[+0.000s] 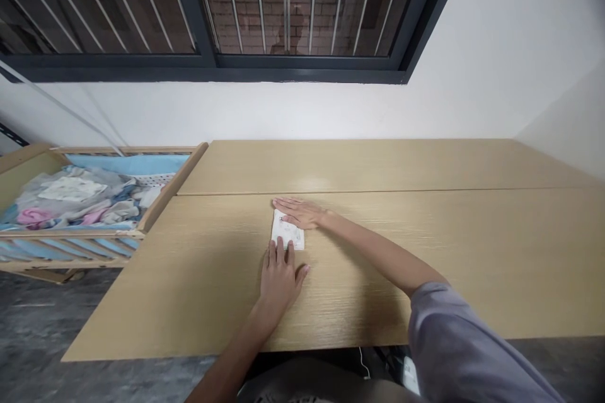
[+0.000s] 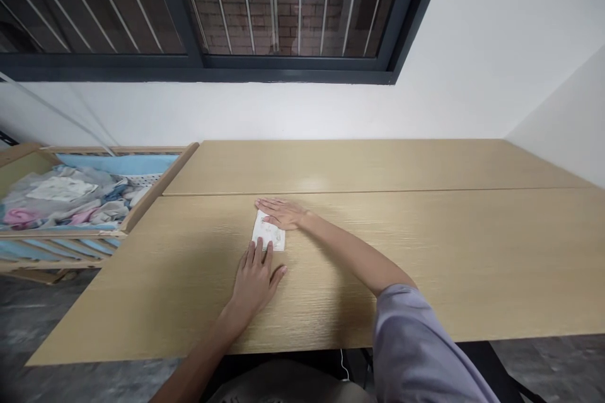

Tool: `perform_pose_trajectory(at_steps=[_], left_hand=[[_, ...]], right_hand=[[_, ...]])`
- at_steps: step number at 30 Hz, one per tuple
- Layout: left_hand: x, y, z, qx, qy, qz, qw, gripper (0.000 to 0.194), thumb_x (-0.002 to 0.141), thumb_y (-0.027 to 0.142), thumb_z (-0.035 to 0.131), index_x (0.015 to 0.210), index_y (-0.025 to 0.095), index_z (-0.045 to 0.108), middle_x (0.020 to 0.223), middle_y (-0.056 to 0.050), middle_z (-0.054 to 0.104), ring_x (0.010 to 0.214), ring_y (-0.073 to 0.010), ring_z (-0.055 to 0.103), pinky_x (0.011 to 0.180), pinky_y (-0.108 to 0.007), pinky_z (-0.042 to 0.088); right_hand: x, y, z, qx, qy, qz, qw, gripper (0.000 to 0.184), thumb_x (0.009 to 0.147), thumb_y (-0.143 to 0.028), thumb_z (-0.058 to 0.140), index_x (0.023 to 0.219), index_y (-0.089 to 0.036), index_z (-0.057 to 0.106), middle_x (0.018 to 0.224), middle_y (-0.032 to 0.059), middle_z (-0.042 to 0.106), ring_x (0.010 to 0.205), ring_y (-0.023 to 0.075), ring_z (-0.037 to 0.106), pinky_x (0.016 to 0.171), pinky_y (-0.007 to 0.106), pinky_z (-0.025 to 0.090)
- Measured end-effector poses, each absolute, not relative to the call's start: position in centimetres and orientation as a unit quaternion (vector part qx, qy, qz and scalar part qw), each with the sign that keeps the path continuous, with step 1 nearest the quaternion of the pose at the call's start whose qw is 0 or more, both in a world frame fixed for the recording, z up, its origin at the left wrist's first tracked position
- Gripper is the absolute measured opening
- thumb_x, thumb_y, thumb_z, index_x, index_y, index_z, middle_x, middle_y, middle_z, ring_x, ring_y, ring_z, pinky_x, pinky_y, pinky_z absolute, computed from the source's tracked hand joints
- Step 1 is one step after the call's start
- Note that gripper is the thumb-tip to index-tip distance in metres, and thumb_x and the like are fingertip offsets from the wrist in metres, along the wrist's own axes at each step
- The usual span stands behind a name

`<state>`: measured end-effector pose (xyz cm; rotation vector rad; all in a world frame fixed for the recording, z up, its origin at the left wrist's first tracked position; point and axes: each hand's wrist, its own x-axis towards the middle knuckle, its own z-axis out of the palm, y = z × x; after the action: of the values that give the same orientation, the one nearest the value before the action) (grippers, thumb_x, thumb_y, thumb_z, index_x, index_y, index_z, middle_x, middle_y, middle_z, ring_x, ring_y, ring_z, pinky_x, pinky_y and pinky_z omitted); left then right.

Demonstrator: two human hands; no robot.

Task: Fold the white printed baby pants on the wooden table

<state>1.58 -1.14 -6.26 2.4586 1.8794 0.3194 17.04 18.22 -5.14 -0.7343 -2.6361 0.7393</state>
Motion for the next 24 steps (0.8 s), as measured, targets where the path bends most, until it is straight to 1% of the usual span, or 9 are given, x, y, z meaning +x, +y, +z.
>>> perform_pose_trajectory(at_steps=[4, 7, 9, 11, 14, 16, 18, 21, 24], left_hand=[[1.5, -1.1, -5.8, 0.789, 0.605, 0.104, 0.025, 0.064, 0.098, 0.051, 0.046, 0.148, 0.012, 0.045, 0.158, -0.023, 0.038, 0.148, -0.0399, 0.032, 0.117, -0.052, 0.035], [0.5, -0.1, -4.5, 0.772, 0.618, 0.141, 0.051, 0.051, 0.1, 0.046, 0.042, 0.143, 0.018, 0.051, 0.151, -0.017, 0.049, 0.141, -0.0319, 0.044, 0.114, -0.045, 0.039], [-0.5, 1.2, -3.5, 0.742, 0.65, 0.153, 0.054, 0.043, 0.102, 0.042, 0.039, 0.134, 0.019, 0.056, 0.139, -0.016, 0.059, 0.129, -0.0282, 0.053, 0.109, -0.042, 0.043], [-1.4, 2.9, -2.5, 0.71, 0.689, 0.137, 0.047, 0.04, 0.102, 0.042, 0.037, 0.126, 0.018, 0.059, 0.127, -0.016, 0.064, 0.12, -0.0279, 0.057, 0.106, -0.041, 0.043], [-1.9, 5.6, -1.9, 0.684, 0.722, 0.099, 0.044, 0.041, 0.101, 0.044, 0.037, 0.116, 0.014, 0.061, 0.117, -0.019, 0.065, 0.115, -0.0305, 0.06, 0.101, -0.042, 0.044], [-1.7, 7.3, -2.0, 0.678, 0.728, 0.088, 0.052, 0.045, 0.1, 0.047, 0.036, 0.111, 0.012, 0.063, 0.115, -0.022, 0.065, 0.112, -0.0329, 0.062, 0.097, -0.043, 0.045], [-1.3, 8.6, -2.3, 0.677, 0.729, 0.078, 0.065, 0.047, 0.099, 0.049, 0.037, 0.109, 0.012, 0.064, 0.116, -0.023, 0.066, 0.112, -0.0342, 0.063, 0.095, -0.043, 0.046], [-0.8, 10.0, -2.7, 0.684, 0.72, 0.07, 0.088, 0.044, 0.097, 0.048, 0.042, 0.109, 0.013, 0.064, 0.119, -0.021, 0.067, 0.114, -0.0326, 0.063, 0.094, -0.04, 0.046], [-0.7, 10.5, -2.8, 0.693, 0.708, 0.074, 0.111, 0.037, 0.096, 0.044, 0.044, 0.108, 0.014, 0.063, 0.115, -0.019, 0.069, 0.112, -0.0294, 0.065, 0.09, -0.035, 0.047]], right_hand=[[17.2, 18.5, -5.3, -0.282, -0.914, 0.259, 0.138, 0.067, 0.104, -0.057, 0.031, 0.161, -0.023, 0.023, 0.168, 0.002, 0.016, 0.156, 0.0184, 0.013, 0.128, 0.038, 0.005], [17.6, 18.6, -4.6, -0.367, -0.868, 0.273, 0.195, 0.071, 0.104, -0.059, 0.027, 0.162, -0.02, 0.018, 0.169, 0.0068, 0.011, 0.156, 0.0224, 0.009, 0.128, 0.043, 0.007], [17.9, 18.7, -4.1, -0.427, -0.822, 0.27, 0.263, 0.069, 0.105, -0.055, 0.028, 0.16, -0.015, 0.024, 0.167, 0.0138, 0.02, 0.155, 0.025, 0.017, 0.126, 0.044, 0.015], [18.1, 18.6, -3.7, -0.47, -0.783, 0.259, 0.314, 0.06, 0.104, -0.048, 0.036, 0.152, -0.012, 0.041, 0.156, 0.019, 0.041, 0.146, 0.0257, 0.036, 0.12, 0.043, 0.027], [18.1, 17.9, -3.8, -0.494, -0.761, 0.254, 0.336, 0.035, 0.1, -0.034, 0.047, 0.121, -0.013, 0.066, 0.12, 0.0157, 0.066, 0.119, 0.0245, 0.057, 0.106, 0.04, 0.042], [17.8, 17.2, -4.3, -0.485, -0.763, 0.267, 0.334, 0.025, 0.097, -0.026, 0.049, 0.103, -0.015, 0.07, 0.102, 0.0112, 0.069, 0.106, 0.0231, 0.06, 0.098, 0.038, 0.045], [17.5, 16.4, -4.8, -0.474, -0.766, 0.283, 0.33, 0.021, 0.095, -0.022, 0.05, 0.095, -0.017, 0.07, 0.096, 0.0082, 0.069, 0.099, 0.0213, 0.06, 0.093, 0.036, 0.047], [17.0, 15.4, -5.6, -0.472, -0.76, 0.292, 0.337, 0.013, 0.091, -0.024, 0.058, 0.095, -0.017, 0.069, 0.099, 0.0074, 0.067, 0.095, 0.0194, 0.059, 0.088, 0.032, 0.047], [16.6, 14.6, -5.7, -0.493, -0.744, 0.282, 0.353, 0.02, 0.082, -0.029, 0.07, 0.097, -0.017, 0.064, 0.102, 0.0067, 0.062, 0.096, 0.0193, 0.057, 0.087, 0.031, 0.046]])
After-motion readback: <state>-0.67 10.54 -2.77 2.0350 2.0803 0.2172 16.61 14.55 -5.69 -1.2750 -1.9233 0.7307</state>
